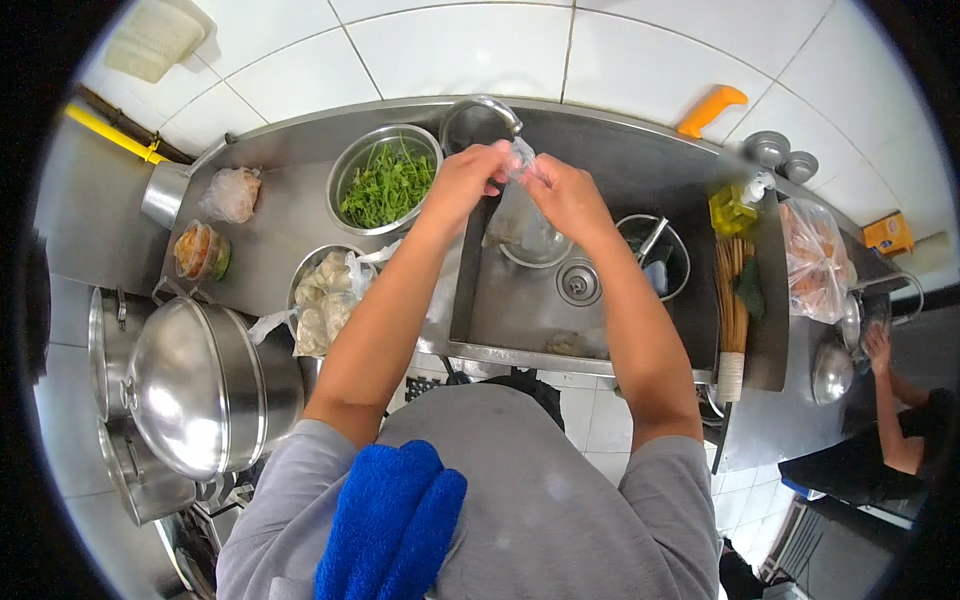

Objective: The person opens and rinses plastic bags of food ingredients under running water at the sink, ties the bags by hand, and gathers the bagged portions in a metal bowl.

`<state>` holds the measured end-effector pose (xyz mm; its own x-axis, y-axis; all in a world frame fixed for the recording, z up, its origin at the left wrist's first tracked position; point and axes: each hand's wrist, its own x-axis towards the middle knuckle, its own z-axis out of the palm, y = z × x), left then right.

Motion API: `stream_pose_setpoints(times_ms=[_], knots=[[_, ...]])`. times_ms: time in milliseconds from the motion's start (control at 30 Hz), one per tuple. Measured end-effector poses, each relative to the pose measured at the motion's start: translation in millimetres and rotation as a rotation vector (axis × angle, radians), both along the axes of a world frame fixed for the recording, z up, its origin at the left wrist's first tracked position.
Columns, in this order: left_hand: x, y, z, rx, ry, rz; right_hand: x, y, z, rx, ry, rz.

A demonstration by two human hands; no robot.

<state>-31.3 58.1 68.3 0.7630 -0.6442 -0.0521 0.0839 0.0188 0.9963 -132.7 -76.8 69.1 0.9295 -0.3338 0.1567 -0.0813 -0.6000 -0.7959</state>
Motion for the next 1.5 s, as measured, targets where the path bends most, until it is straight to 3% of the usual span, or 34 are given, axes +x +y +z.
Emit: stream_pose_setpoints(times_ms=[67, 133, 200, 267, 533, 633, 700, 833, 933, 1033, 1100, 1167, 1233, 1300, 1333, 1367, 1400, 1467, 1500], knots=[[-3.7, 15.5, -20.0, -0.130, 0.127, -0.042, -7.2, 0.6, 11.0, -0.048, -0.005, -0.037], [-23.7, 33.0, -42.6, -0.071, -0.526, 0.113, -11.9, 6.8, 23.3, -0.033, -0.037, -0.105], [-35.6, 43.5, -80.9, 0.070, -0.663, -0.007, -15.3, 12.3, 30.1, -0.025, -0.036, -0.126], [-59.8, 45.4, -92.4, 0.441, -0.765, -0.041, -18.2, 20.3, 30.2, -0.015, -0.030, -0.144], [-68.5, 18.3, -95.2, 0.489, -0.681, -0.051, -23.5, 65.0, 39.5, 0.029, -0.045, -0.146], [-49.4, 16.4, -114.8, 0.477, -0.657, -0.086, -27.1, 69.8, 48.1, -0.153, 0.055, -0.030], [-42.9, 20.2, -120.2, 0.129, -0.480, -0.087, -29.2, 73.7, 56.3, -0.248, 0.086, 0.042], [-46.2, 23.6, -109.1, 0.120, -0.730, -0.053, -24.2, 78.1, 70.4, -0.355, 0.240, 0.166], [-58.7, 30.4, -90.7, 0.063, -0.733, -0.089, -20.0, 80.1, 74.7, -0.456, 0.264, 0.306], [-67.9, 33.4, -90.4, 0.187, -0.700, -0.237, -14.6, 81.2, 70.9, -0.529, 0.272, 0.422], [-75.4, 27.5, -100.1, -0.028, -0.676, -0.170, -14.2, 81.5, 66.0, -0.548, 0.280, 0.468], [-79.5, 21.0, -108.3, -0.077, -0.625, -0.132, -14.2, 79.2, 64.1, -0.540, 0.257, 0.487], [-79.9, 17.5, -109.3, -0.124, -0.573, -0.092, -21.1, 73.4, 92.4, -0.539, 0.304, 0.435], [-72.8, 13.6, -104.8, -0.122, -0.668, 0.097, -29.2, 61.5, 98.1, -0.537, 0.349, 0.385], [-70.0, 14.0, -90.7, -0.119, -0.668, 0.097, -36.4, 48.7, 90.1, -0.275, 0.112, 0.182], [-66.2, 14.4, -75.8, -0.139, -0.423, -0.015, -43.5, 35.4, 80.2, -0.012, -0.124, -0.021], [-62.1, 14.0, -65.3, -0.159, -0.178, -0.123, -52.9, 21.7, 61.2, -0.014, -0.127, -0.017], [-54.5, 12.7, -67.8, -0.196, -0.139, -0.074, -73.2, 4.6, 11.4, -0.108, -0.243, -0.123], [-53.0, 12.7, -63.3, -0.179, 0.031, -0.058, -79.9, 7.0, -1.1, -0.109, -0.246, -0.117]])
